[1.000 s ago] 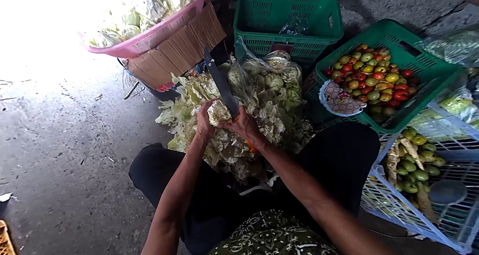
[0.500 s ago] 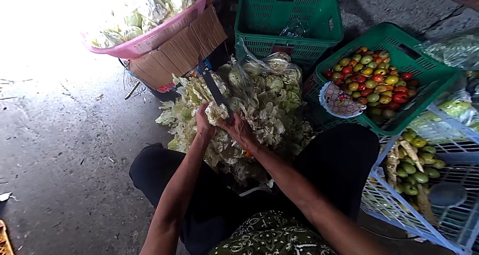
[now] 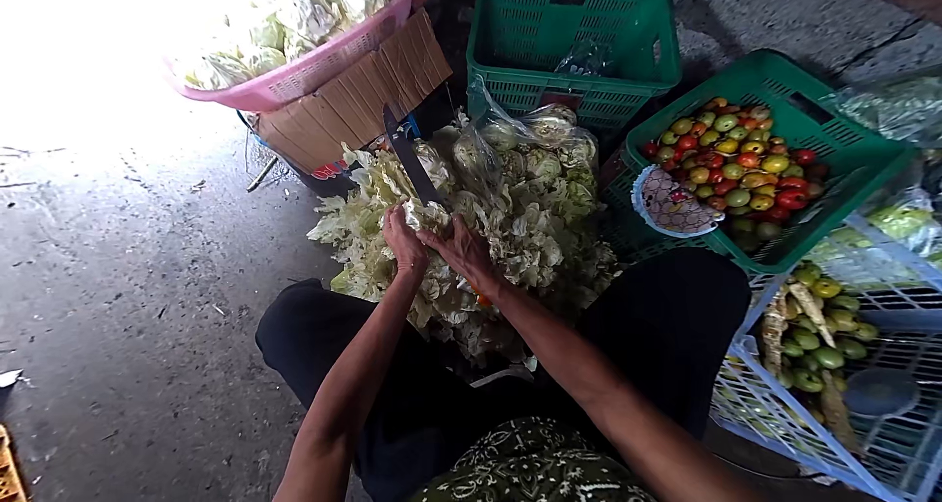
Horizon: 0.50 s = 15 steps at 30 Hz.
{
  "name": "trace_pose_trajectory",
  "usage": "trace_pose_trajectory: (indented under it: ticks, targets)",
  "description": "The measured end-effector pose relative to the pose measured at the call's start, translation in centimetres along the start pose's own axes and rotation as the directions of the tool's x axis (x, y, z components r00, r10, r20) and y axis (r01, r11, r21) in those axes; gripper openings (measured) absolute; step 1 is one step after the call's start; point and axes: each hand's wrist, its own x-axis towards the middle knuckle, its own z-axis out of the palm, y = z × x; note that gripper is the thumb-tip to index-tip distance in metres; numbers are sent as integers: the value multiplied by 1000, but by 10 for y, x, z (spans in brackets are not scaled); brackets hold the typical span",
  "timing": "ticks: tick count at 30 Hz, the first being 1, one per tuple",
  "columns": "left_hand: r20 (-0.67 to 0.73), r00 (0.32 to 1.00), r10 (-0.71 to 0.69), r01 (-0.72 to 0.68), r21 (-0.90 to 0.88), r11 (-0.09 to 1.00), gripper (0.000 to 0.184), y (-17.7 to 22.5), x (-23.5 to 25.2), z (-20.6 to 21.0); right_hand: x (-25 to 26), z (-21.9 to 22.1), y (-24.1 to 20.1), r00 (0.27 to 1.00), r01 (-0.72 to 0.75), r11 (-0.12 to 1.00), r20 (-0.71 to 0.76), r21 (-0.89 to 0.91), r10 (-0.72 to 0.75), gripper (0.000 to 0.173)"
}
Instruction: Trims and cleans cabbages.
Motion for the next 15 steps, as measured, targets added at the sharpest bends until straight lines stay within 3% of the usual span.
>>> trace_pose_trajectory:
  ticks: [8,15]
  targets:
    - [-36,990,134,-129,103,986,42,-7,1,-4,-1,7,0,998,17,996,51,91,-22,67]
    - [29,943,331,-329,208,921,46,-17,-7,0,0,8,0,997,-73,951,58,302,58,74]
